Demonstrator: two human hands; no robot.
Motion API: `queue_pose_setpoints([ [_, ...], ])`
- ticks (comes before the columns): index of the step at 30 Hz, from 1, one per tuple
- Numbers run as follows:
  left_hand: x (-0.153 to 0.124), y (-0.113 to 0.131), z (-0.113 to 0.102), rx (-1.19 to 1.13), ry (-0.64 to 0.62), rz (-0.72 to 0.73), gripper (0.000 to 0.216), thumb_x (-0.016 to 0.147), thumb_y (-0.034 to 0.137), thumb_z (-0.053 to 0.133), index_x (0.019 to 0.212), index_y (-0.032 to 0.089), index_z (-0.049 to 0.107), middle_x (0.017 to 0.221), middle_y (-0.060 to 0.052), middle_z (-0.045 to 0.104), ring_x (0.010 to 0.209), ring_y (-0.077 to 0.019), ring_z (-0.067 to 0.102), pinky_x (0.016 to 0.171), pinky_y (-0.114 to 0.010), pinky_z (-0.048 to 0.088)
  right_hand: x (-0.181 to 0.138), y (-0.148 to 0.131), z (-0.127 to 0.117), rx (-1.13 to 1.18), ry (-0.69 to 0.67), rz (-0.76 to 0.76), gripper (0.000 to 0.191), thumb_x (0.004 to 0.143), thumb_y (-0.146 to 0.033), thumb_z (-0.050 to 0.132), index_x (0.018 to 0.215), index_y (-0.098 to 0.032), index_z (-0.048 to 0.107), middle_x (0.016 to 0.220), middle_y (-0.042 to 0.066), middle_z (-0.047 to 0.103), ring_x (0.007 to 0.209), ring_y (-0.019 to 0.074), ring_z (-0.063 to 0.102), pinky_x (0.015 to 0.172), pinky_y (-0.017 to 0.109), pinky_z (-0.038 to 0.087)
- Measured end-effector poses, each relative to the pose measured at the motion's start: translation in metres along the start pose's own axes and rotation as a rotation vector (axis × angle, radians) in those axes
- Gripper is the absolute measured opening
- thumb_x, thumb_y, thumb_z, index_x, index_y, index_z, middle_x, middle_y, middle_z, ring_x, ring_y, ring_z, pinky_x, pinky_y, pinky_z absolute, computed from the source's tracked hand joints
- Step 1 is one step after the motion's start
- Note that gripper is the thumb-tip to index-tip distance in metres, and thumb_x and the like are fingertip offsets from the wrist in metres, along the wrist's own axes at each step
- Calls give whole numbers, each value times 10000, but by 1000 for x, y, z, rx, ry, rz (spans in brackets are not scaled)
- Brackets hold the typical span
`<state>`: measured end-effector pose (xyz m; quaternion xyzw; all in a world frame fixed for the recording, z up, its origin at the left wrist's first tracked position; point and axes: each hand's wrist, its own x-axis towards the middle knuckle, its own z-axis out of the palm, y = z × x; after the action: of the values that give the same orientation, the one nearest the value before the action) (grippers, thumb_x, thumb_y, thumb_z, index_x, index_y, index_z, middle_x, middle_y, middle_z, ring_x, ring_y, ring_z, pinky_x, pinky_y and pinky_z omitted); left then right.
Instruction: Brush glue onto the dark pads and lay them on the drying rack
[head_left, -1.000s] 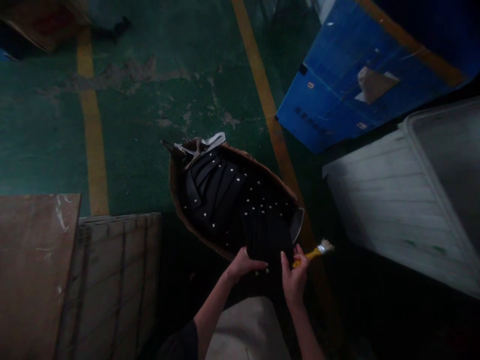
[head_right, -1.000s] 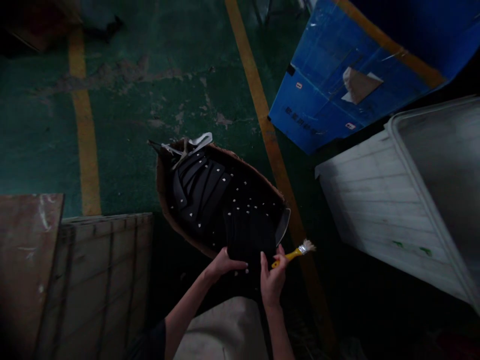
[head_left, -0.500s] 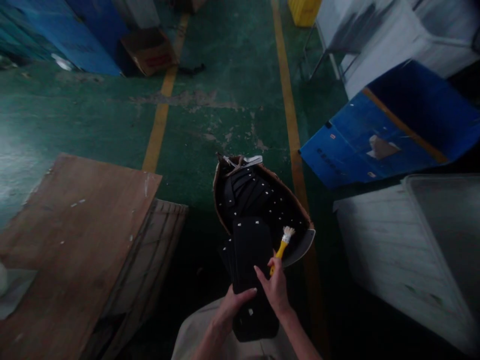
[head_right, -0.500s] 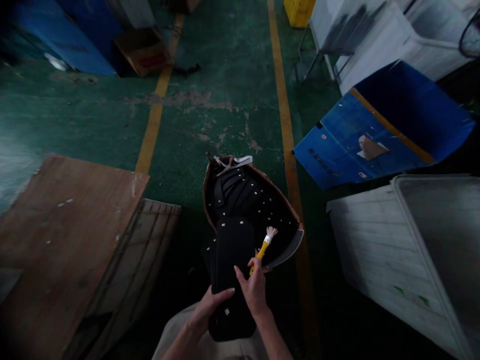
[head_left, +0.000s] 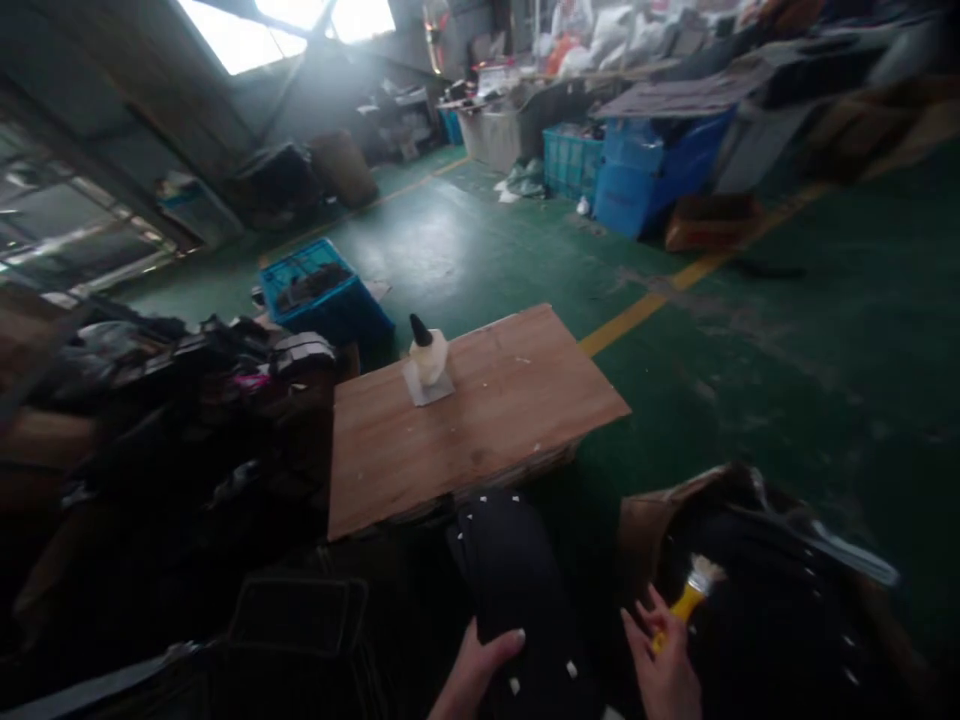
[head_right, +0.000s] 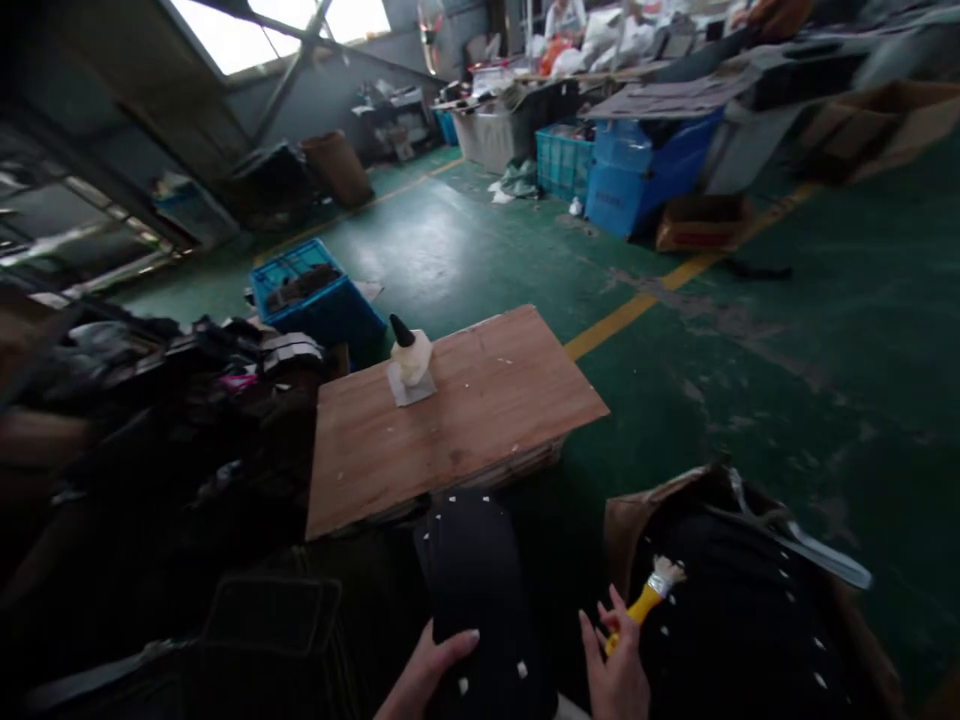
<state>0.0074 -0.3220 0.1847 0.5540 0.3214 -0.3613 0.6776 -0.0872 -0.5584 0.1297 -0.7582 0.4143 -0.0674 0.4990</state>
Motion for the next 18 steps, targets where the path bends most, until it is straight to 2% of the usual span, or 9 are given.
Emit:
queue_pose_setpoints([
  [4, 31, 80, -65, -34, 233, 166, 686, 552, 353, 885, 1138, 108, 628, 1098, -189, 710, 1024, -329, 678, 918, -425, 535, 35, -22, 33, -118, -84, -82, 571, 760, -671, 545, 1104, -216, 517, 1096, 88, 635, 959, 275, 684, 711, 327, 588],
  [7, 53, 149, -117, 53, 396, 274, 537, 614, 309, 850, 1073, 110, 653, 1066, -169, 724, 977, -296, 697, 882, -394, 549, 58, -52, 67, -201, -117, -145, 532, 758, -675, 520, 1026, -215, 525, 1153, 111, 638, 964, 282, 685, 721, 344, 592],
  [9, 67, 193, -151, 239, 545, 292, 437, 678, 276, 793, 1050, 91, 659, 1054, -184, 721, 981, -299, 692, 871, -384, 542, 71, -78, 94, -243, -144, -175, 513, 762, -669, 508, 992, -212, 513, 1198, 136, 627, 957, 285, 689, 716, 350, 596],
  [11, 82, 232, -181, 534, 716, 252, 376, 738, 276, 724, 1044, 68, 660, 1018, -211, 716, 985, -319, 682, 857, -390, 530, 81, -105, 122, -247, -183, -199, 469, 776, -646, 511, 963, -216, 496, 1241, 148, 611, 951, 275, 694, 708, 336, 602],
  [13, 102, 261, -201, 838, 868, 188, 414, 786, 301, 653, 1123, 62, 636, 989, -219, 706, 964, -336, 676, 826, -407, 520, 88, -128, 148, -225, -221, -226, 423, 794, -616, 519, 939, -220, 482, 1257, 155, 605, 954, 266, 695, 707, 318, 607],
  [15, 129, 281, -211, 1056, 978, 129, 517, 803, 307, 610, 1256, 63, 566, 1011, -228, 681, 939, -337, 670, 785, -407, 512, 94, -143, 172, -210, -275, -253, 382, 816, -580, 529, 932, -220, 479, 1260, 159, 606, 966, 259, 693, 731, 309, 609],
  [18, 179, 292, -210, 1204, 978, 66, 698, 765, 312, 629, 1356, -17, 457, 1075, -302, 605, 899, -353, 650, 704, -398, 496, 102, -153, 202, -210, -401, -297, 313, 859, -510, 535, 955, -219, 473, 1277, 169, 598, 984, 243, 688, 765, 285, 603],
])
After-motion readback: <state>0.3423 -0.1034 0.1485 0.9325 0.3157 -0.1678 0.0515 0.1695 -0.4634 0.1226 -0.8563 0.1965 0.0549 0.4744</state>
